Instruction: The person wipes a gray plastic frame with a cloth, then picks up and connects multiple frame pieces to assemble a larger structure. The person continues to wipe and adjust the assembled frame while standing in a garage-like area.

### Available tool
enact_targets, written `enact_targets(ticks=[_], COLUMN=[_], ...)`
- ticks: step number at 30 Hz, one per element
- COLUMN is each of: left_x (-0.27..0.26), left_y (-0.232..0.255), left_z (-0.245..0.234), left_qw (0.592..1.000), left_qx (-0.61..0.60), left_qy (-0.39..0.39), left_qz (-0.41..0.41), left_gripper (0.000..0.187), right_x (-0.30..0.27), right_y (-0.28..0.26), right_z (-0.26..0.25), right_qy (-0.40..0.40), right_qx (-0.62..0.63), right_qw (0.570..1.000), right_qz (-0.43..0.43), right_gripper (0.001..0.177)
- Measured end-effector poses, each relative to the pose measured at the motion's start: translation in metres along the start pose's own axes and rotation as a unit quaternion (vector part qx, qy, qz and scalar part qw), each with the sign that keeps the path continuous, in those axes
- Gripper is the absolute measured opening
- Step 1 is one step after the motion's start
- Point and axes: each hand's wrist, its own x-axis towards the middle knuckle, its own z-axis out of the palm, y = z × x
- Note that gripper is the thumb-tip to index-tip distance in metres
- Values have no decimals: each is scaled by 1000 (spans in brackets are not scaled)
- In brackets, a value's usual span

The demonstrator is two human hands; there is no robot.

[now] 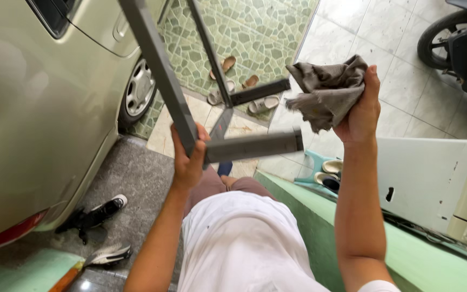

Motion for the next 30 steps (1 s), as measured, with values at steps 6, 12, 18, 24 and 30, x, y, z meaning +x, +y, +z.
enact_targets(ticks=[6,12,18,24,30], left_x=[-30,-23,17,46,47], left_y=[-30,-50,6,57,33], left_z=[27,35,27,60,79], left_qw=[985,935,966,983,953], left_qx=[117,278,240,-174,-213], left_qy=[-124,-197,27,23,204], left_qz=[-14,100,95,-46,-70], left_gripper=[58,57,64,60,18], right_x=[31,28,1,-30,-34], right_y=[-21,64,128,146,130], right_z=[70,121,116,90,89], right_qy=[-25,51,74,-61,167], right_qx=[-20,-142,-310,-384,-246], right_qw=[993,988,927,882,951], right_qz=[109,-18,-195,-267,-85], right_gripper=[62,45,33,31,37])
